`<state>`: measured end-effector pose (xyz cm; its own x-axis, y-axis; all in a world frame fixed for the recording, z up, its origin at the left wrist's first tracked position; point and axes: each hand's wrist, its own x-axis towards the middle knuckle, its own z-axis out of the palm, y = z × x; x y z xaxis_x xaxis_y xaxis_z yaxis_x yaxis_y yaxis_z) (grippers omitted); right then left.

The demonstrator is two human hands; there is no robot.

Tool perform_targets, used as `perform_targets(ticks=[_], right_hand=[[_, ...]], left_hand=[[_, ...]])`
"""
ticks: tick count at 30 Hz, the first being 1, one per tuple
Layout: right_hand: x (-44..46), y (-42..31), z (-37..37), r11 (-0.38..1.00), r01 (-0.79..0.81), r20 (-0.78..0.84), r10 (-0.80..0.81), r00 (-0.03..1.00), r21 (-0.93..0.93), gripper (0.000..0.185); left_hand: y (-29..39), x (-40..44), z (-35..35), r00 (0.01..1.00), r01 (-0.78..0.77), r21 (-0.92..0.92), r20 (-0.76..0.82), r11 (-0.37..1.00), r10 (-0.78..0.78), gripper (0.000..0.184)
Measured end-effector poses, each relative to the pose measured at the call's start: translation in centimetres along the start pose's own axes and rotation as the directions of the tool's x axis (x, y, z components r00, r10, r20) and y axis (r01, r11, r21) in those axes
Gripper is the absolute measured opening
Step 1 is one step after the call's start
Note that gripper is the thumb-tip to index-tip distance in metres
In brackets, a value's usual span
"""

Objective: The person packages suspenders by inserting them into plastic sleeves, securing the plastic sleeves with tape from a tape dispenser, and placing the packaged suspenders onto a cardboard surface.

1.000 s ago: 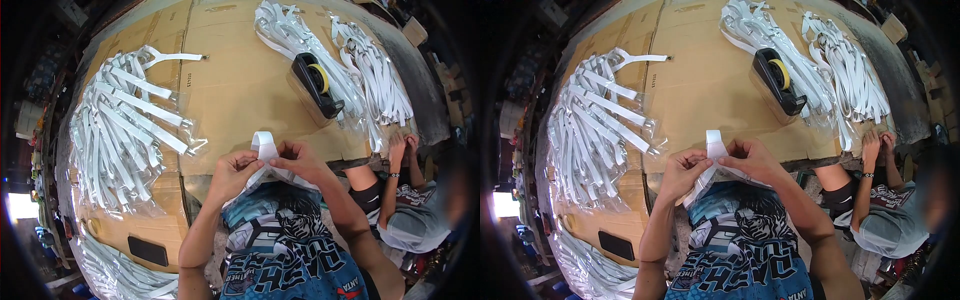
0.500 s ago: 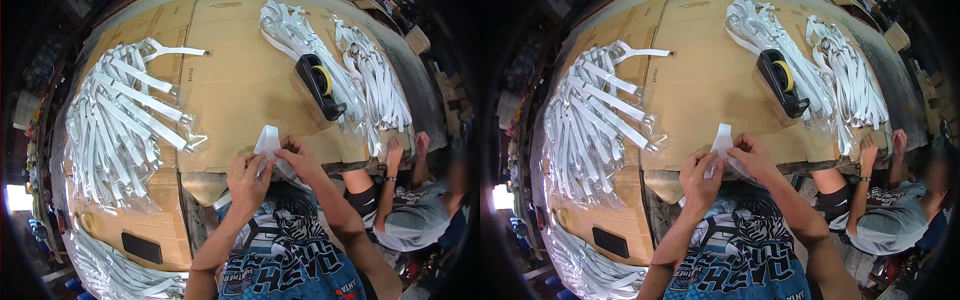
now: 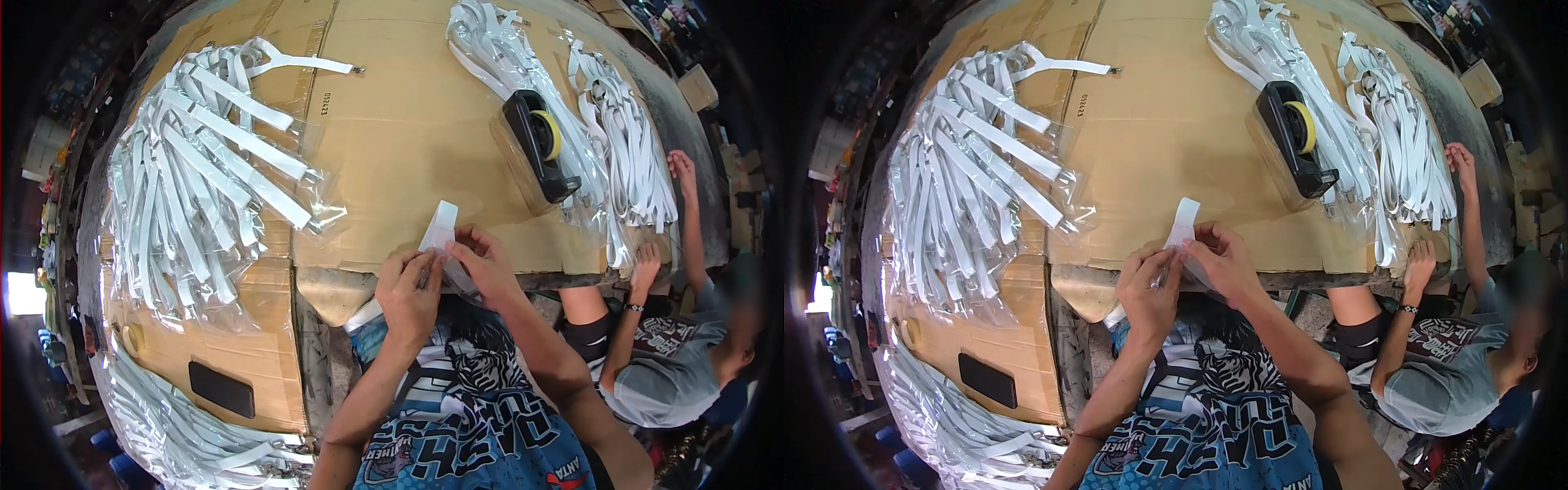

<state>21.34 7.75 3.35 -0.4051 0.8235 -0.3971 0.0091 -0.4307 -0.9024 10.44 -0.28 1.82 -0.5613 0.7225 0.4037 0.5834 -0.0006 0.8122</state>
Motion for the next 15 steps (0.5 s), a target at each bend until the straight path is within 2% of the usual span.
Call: perform_targets(ticks=[1,4,7,15], right_hand=[[0.1,-0.1,0.1,1.0,-0.013,-0.011,0.013,1.0,0.026,0.022],[0.4,-0.1,-0.9,0.994,-0.099,0.05,0.101,0.994,-0.05,0.027],[0.0,-0.4,-0.6,0.993,0.051,0.158,-0.034,0.987,-0.104,0.024],[0.3,0.3,-1.2,0.98,0.104,0.167,-0.076,0.983,-0.167,0.016]], left_hand=[[0.1,0.1,-0.1,0.999,0.031,-0.004,0.01,1.0,-0.031,0.016],[0.4,0.3,-0.1,0.996,0.087,-0.017,0.031,0.996,-0.087,0.012],[0.3,0.3,-0.1,0.997,0.064,-0.023,0.037,0.998,-0.063,0.01],[-0.2,-0.4,0.0,0.992,0.018,-0.001,0.122,1.0,-0.017,0.01]])
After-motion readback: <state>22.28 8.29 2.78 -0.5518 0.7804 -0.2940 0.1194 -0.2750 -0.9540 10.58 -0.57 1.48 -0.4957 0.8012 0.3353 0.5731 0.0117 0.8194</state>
